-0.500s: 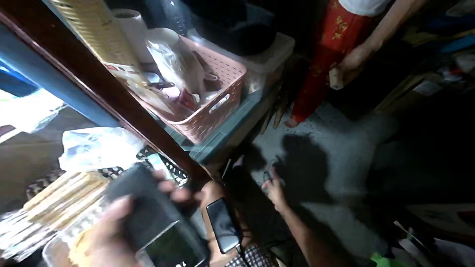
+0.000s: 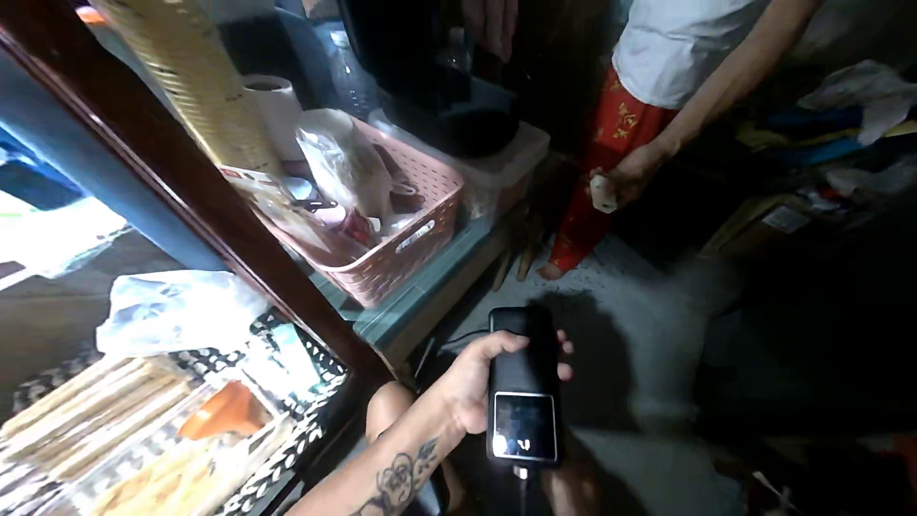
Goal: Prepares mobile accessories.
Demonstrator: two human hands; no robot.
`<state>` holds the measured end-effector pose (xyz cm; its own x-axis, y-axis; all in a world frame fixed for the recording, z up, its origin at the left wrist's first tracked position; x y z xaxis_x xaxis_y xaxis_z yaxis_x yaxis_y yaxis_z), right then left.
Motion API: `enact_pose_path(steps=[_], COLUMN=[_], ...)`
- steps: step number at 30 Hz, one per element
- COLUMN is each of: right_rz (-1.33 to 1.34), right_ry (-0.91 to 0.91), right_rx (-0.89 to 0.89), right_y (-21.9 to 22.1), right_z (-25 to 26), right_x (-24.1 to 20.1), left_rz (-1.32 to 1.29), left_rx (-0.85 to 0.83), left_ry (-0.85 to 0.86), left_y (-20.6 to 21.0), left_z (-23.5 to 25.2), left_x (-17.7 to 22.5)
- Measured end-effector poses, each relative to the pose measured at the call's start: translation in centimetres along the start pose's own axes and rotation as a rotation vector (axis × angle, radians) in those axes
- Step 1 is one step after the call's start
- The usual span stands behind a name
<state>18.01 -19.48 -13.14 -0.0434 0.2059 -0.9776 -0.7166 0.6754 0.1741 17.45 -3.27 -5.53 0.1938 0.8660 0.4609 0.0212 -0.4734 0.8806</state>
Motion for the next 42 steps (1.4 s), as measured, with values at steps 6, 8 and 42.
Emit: enact_pose_path(steps=[6, 8, 42], right_rz=[0.81, 0.992, 0.251], right_ry=[0.424, 0.321, 0.172], right_rx=[-0.24, -0.432, 0.327], right_y=[-3.5, -3.7, -14.7], right_z=[6.5, 8.9, 25.9], right_x=[0.0, 0.6, -5.6], left_rz=[0.078, 0.023, 0.092], left_rx=[-0.162, -0.182, 0.705], left_ry=[-0.153, -0.183, 0.211], left_y=[1.6, 1.4, -4.9], left_z=[-0.5, -0.9, -4.8], left_x=[-2.8, -4.4, -1.4])
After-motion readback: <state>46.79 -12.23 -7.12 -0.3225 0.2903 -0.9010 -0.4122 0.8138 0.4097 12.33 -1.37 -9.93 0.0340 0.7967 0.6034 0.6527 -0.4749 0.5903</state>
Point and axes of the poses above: each hand's wrist, its own z-axis towards the middle knuckle, its own y-axis out of the palm, x = y × z, the point moved 2 cm from there along z, towards the middle knuckle, and after that the axes turned 8 degrees about -x, right-handed, at the moved point
